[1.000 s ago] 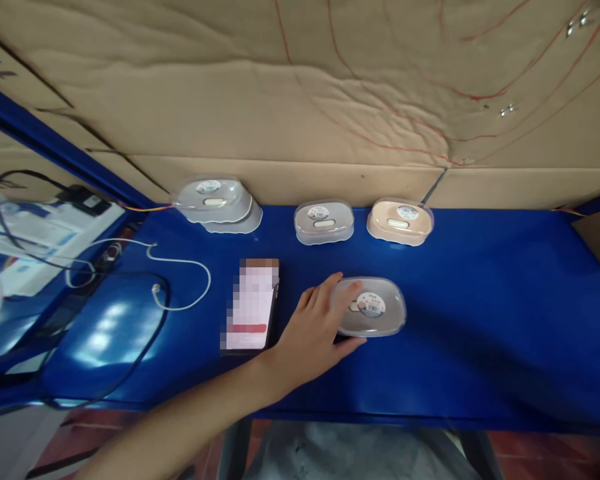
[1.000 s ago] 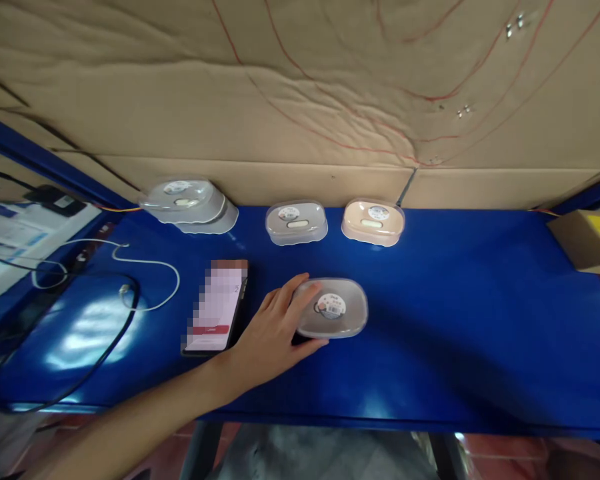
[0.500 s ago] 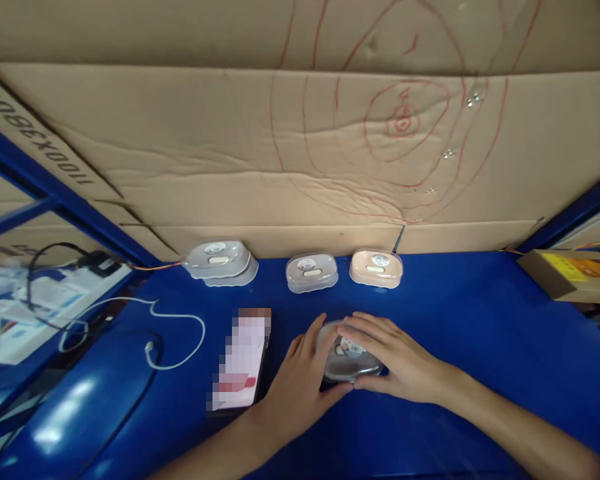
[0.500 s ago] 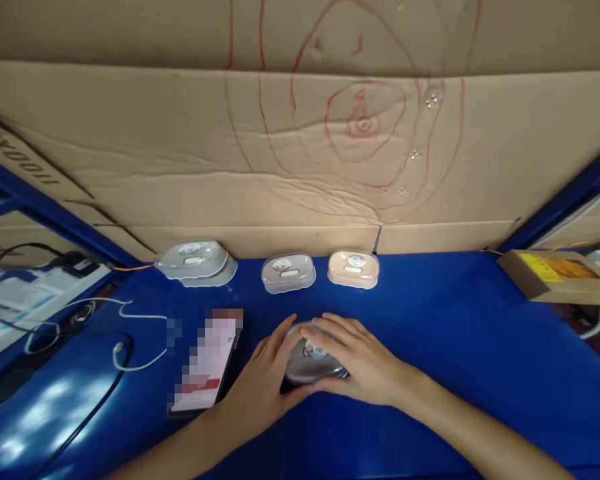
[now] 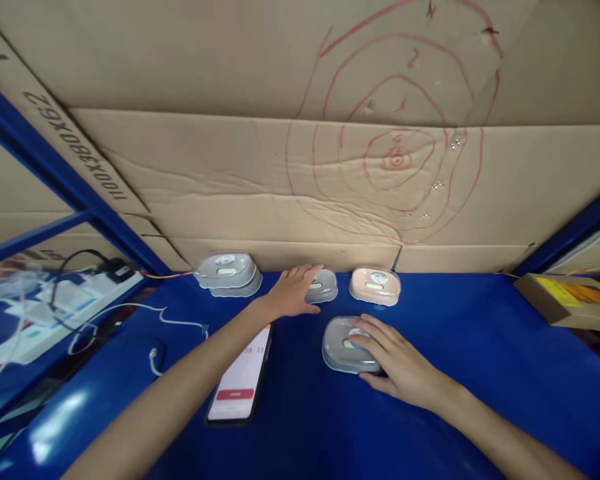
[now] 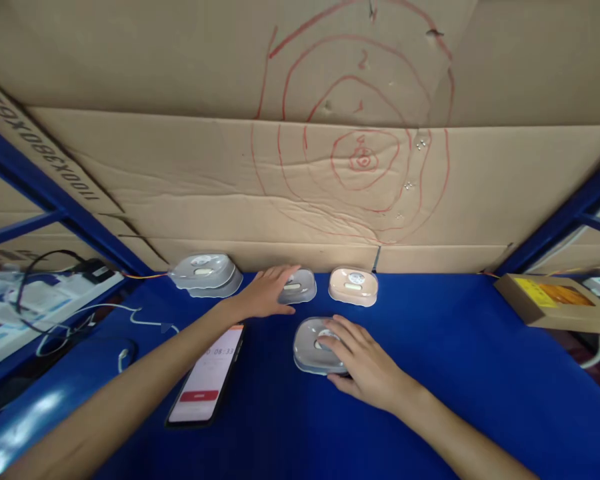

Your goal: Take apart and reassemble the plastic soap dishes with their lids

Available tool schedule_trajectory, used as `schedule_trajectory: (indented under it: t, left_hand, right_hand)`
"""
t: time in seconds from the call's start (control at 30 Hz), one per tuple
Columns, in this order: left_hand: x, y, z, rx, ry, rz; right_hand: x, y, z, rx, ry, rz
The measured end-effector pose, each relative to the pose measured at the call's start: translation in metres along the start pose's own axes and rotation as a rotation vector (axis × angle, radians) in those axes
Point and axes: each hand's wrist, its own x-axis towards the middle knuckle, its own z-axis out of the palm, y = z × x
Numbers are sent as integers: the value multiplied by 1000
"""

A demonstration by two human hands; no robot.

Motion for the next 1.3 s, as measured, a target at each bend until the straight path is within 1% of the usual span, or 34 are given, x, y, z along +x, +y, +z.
schedule_trajectory:
  t: [0.07,0.13,0.2,0.27,0.33,0.4,0.47,0.5,0.57,0.67,0.77,0.83,0.87,0.93,1.0,1.07,1.1,1.17,1.23,1.3]
  left_hand:
    - [4,-2,1,24,-14,-11]
    - [-8,4,3,36,-34,-20]
    - [-33,17,7,34,-60,-13]
    - [-68,36,15,21,-88,12]
    - [-105,58,32,-27,-151,83]
    - [-138,80,56,-93,-201,222]
    - [-161,97,80,-113,-172,362]
    - [-167,102,90,-127,-145,419]
    - [-170,107,102,-141,-60,487]
    - [-158,104,102,-213,57,442]
    - [-144,98,92,-314,85,366]
    - [-138,95,86,-362,76,287]
    - [-136,93,84,-386,68,242]
    - [-135,91,82,-442,44,164]
    - [-134,89,83,-500,28,99]
    - [-132,88,86,-545,42,66]
    - [-132,87,87,-563,56,65]
    - [-132,86,91,-590,84,78]
    - [-133,85,94,-605,103,91]
    - [-136,85,96,-614,122,100]
  right_hand:
    - [-10,3,-4,-30,-7,37]
    - [-23,9,-9,-70,8,84]
    - [-36,16,-12,-116,41,130]
    - [-44,21,-12,-154,77,153]
    - [-45,22,-10,-172,107,151]
    - [-40,20,-7,-172,134,138]
    - [-28,15,-2,-161,147,110]
    - [-20,13,0,-154,146,88]
    - [1,11,5,-144,131,35]
    - [43,13,11,-143,124,-13]
    - [84,19,14,-107,133,-33]
    - [99,21,10,-93,152,-38]
    - [101,21,6,-79,163,-39]
    - [91,18,-6,15,178,-37]
    - [67,12,-21,225,161,-26]
    - [38,2,-35,382,18,-44]
    - [24,-3,-39,403,-51,-73]
    - [2,-14,-40,351,-145,-87]
    - [-11,-21,-33,281,-159,-98]
    - [-16,-23,-23,275,-122,-102]
